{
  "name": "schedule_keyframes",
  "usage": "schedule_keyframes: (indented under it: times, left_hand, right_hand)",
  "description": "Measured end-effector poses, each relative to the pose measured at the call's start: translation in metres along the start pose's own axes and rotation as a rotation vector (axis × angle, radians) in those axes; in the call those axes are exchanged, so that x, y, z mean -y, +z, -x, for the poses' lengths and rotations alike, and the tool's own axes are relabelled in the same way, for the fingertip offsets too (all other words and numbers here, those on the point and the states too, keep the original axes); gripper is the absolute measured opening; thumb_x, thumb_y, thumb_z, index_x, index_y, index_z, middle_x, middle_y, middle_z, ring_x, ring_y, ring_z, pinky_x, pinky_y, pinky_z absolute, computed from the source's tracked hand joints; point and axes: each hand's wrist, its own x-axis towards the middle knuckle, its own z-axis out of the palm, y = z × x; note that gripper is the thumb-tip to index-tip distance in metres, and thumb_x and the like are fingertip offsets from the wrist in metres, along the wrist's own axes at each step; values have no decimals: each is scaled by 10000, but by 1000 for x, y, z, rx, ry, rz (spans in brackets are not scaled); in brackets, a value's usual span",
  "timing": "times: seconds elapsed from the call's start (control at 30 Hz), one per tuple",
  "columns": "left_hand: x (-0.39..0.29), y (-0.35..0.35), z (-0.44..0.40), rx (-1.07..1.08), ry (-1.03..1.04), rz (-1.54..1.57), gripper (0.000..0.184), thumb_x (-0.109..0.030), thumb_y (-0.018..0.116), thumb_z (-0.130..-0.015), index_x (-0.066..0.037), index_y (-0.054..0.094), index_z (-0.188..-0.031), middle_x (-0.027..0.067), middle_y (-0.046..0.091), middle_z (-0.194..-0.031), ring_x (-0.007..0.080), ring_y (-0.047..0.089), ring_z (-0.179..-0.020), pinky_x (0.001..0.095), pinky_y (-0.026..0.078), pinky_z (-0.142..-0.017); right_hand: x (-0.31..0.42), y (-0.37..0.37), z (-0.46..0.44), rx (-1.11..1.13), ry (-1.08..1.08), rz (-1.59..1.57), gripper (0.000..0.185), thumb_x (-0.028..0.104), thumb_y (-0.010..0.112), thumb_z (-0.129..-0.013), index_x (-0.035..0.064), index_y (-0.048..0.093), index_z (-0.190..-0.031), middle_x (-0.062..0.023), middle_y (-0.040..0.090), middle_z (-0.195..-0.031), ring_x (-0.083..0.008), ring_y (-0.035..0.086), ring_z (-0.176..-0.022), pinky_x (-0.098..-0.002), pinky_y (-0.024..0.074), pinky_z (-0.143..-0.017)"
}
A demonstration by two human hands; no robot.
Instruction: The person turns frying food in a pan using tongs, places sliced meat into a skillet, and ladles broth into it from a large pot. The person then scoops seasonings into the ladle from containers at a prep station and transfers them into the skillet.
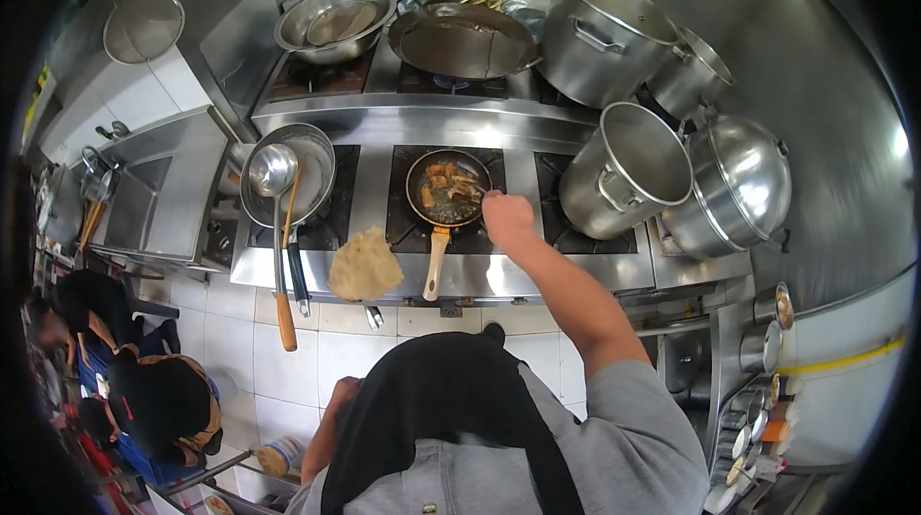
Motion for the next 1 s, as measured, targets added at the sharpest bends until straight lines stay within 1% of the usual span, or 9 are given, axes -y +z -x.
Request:
schedule_keyframes:
  times: [0.03, 0.23, 0.33, 0.4, 0.53, 0.63, 0.73, 0.77, 1.0]
  left_hand:
    - [2, 0, -1, 14, -143, 170, 259, -213, 632, -923, 38, 665, -981, 124, 701, -803, 220, 666, -614, 367, 549, -508]
    - [12, 0, 1, -53, 69, 88, 298, -235, 608, -932, 56, 669, -952, 130, 700, -806, 217, 662, -587, 355, 538, -458]
    - [-1, -3, 7, -6, -192, 108, 232, -211, 642, -884, 16, 678, -918, 142, 718, -826, 258, 700, -671, 397, 569, -548]
    - [15, 3, 7, -27, 181, -462, 192, -207, 671, -818, -30, 680, -893, 153, 735, -873, 306, 719, -800, 429, 579, -689]
    - [7, 3, 9, 18, 68, -455, 195, -222, 688, -764, -64, 678, -879, 157, 738, -921, 337, 705, -919, 434, 558, -805]
    - [3, 0, 7, -11, 277, -587, 203, -225, 666, -832, -31, 680, -890, 148, 735, -857, 310, 716, -794, 429, 576, -706]
    - [-2, -3, 3, 8, -156, 48, 271, -261, 632, -900, 6, 678, -892, 128, 711, -791, 252, 690, -649, 399, 570, -574]
    - [1, -5, 0, -3, -50, 30, 301, -276, 616, -919, 18, 675, -897, 119, 697, -774, 225, 668, -604, 377, 556, -525]
    - [7, -2, -3, -34, 57, 134, 286, -250, 610, -913, 30, 661, -931, 117, 689, -769, 197, 649, -568, 349, 544, -476]
  right_hand:
    - [-1, 3, -3, -21, -1, -3, 208, 79, 692, -778, 9, 681, -974, -154, 748, -909, -293, 748, -835, -390, 596, -699]
    - [-8, 0, -10, 26, 48, -63, 179, 97, 670, -799, 36, 694, -965, -153, 745, -934, -316, 736, -875, -420, 593, -748]
    - [-11, -15, 1, 28, 78, -164, 184, 137, 672, -808, 40, 694, -964, -176, 735, -938, -355, 719, -902, -446, 580, -795]
    - [-14, -27, 9, 13, 89, -220, 196, 162, 680, -811, 38, 692, -963, -192, 729, -943, -375, 710, -915, -458, 572, -818]
    - [-29, -31, 13, 86, 160, -403, 259, 220, 721, -794, 35, 685, -972, -204, 719, -938, -392, 696, -922, -483, 556, -826]
    - [-38, -24, 14, 63, 210, -356, 258, 226, 724, -797, 38, 685, -970, -198, 721, -937, -387, 698, -925, -487, 555, -828]
    - [-43, -28, 12, 14, 238, -286, 228, 211, 710, -813, 38, 685, -959, -196, 726, -956, -380, 705, -937, -479, 561, -840]
    - [-44, -30, 13, -1, 244, -283, 227, 208, 709, -814, 38, 685, -963, -194, 728, -956, -379, 706, -937, -479, 562, -840]
    - [-38, -16, 4, 52, 155, -208, 214, 184, 695, -809, 37, 703, -964, -191, 729, -993, -366, 711, -946, -456, 572, -831]
